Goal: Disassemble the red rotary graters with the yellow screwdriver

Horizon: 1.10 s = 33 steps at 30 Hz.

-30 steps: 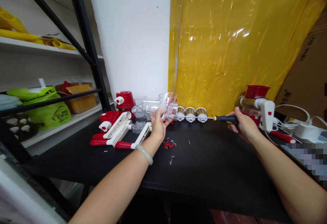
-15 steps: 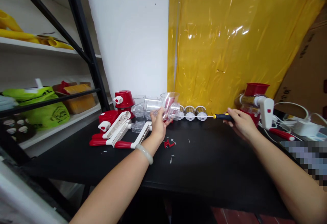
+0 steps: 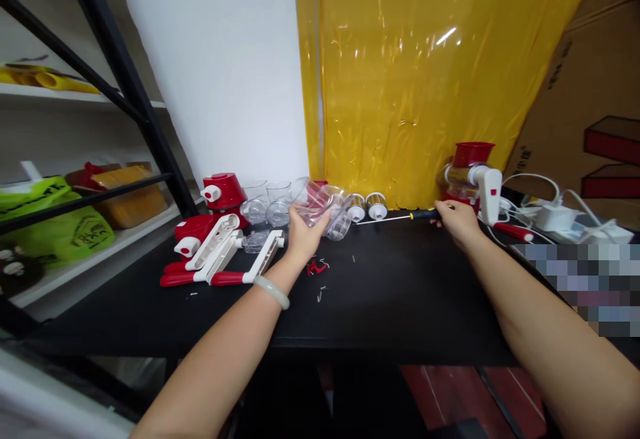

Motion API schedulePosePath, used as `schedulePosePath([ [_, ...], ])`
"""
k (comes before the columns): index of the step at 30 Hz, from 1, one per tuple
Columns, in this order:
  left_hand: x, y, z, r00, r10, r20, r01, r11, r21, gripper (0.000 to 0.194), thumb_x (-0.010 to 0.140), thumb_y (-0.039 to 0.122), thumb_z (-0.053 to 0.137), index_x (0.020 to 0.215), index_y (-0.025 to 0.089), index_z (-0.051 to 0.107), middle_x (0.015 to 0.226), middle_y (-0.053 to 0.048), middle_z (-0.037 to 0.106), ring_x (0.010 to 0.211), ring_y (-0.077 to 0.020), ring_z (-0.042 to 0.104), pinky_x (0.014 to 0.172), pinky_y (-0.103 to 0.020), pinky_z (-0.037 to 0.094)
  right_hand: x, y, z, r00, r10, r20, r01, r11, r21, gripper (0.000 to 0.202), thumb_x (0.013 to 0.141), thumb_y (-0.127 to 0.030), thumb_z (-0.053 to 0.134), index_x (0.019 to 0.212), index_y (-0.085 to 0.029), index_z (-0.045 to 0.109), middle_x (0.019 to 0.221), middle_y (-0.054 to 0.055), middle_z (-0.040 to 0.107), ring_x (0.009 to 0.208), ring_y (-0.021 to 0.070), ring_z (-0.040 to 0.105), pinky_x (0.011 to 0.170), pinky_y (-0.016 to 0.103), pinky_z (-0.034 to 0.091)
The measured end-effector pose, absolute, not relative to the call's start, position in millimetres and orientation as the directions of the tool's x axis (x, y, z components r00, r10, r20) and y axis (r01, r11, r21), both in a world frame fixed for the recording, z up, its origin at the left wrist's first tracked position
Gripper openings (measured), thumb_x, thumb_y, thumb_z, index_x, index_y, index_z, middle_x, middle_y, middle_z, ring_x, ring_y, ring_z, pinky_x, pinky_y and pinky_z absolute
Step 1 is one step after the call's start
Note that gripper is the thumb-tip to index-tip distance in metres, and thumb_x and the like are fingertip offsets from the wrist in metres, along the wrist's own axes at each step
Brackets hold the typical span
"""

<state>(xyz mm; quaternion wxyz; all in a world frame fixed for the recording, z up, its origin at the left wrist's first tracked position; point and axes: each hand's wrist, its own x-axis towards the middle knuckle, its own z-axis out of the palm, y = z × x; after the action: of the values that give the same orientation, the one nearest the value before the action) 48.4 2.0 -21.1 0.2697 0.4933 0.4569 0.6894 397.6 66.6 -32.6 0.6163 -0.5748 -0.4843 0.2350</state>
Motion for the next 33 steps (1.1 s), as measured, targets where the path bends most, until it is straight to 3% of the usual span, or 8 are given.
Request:
schedulePosePath([
  [3,55.9,-2.2,-21.9,-0.162,0.847,0.506,0.478,-0.381,0.791,0.061,0.064,0.048,0.086,0.107,0.022,0.051,0.101,-0.009,0.068,0.097,-0.0292,0.068,0.092,-0.044,0.051,403.8,68.1,-33.8,0.483,0.825,0.293,0.334,0.136,-0.933,0.017,0.074,-0.02,0.064,0.057,-0.02,0.063,0.041,0.0,0.059,0.041,0.0151,0.055,0.045,0.024,0.04],
  [6,62.5,-3.1,-21.8,-0.053,0.869,0.492,0.59,-0.371,0.717,0.063,0.066,0.051,0.084,0.114,0.022,0.054,0.104,-0.011,0.071,0.098,-0.0306,0.068,0.09,-0.044,0.051,405.0,70.3,-34.9,0.501,0.824,0.265,0.361,0.079,-0.929,0.018,0.074,-0.019,0.062,0.056,-0.02,0.062,0.043,0.001,0.06,0.041,0.0153,0.056,0.045,0.024,0.041],
  [14,66.7,1.8,-17.4,-0.09,0.854,0.513,0.61,-0.36,0.706,0.066,0.068,0.047,0.084,0.121,0.019,0.058,0.121,-0.014,0.07,0.11,-0.03,0.067,0.096,-0.042,0.051,406.1,77.9,-39.4,0.506,0.827,0.244,0.388,0.035,-0.921,0.019,0.077,-0.021,0.061,0.058,-0.019,0.063,0.044,0.001,0.061,0.041,0.0146,0.057,0.043,0.023,0.04],
  [33,63.6,11.6,-14.5,-0.203,0.812,0.547,0.481,-0.404,0.778,0.065,0.069,0.049,0.083,0.124,0.02,0.063,0.117,-0.011,0.072,0.109,-0.028,0.067,0.1,-0.041,0.049,393.6,68.2,-32.7,0.486,0.836,0.255,0.373,0.065,-0.925,0.024,0.078,-0.021,0.058,0.055,-0.02,0.061,0.045,0.003,0.062,0.04,0.0143,0.057,0.04,0.022,0.042],
])
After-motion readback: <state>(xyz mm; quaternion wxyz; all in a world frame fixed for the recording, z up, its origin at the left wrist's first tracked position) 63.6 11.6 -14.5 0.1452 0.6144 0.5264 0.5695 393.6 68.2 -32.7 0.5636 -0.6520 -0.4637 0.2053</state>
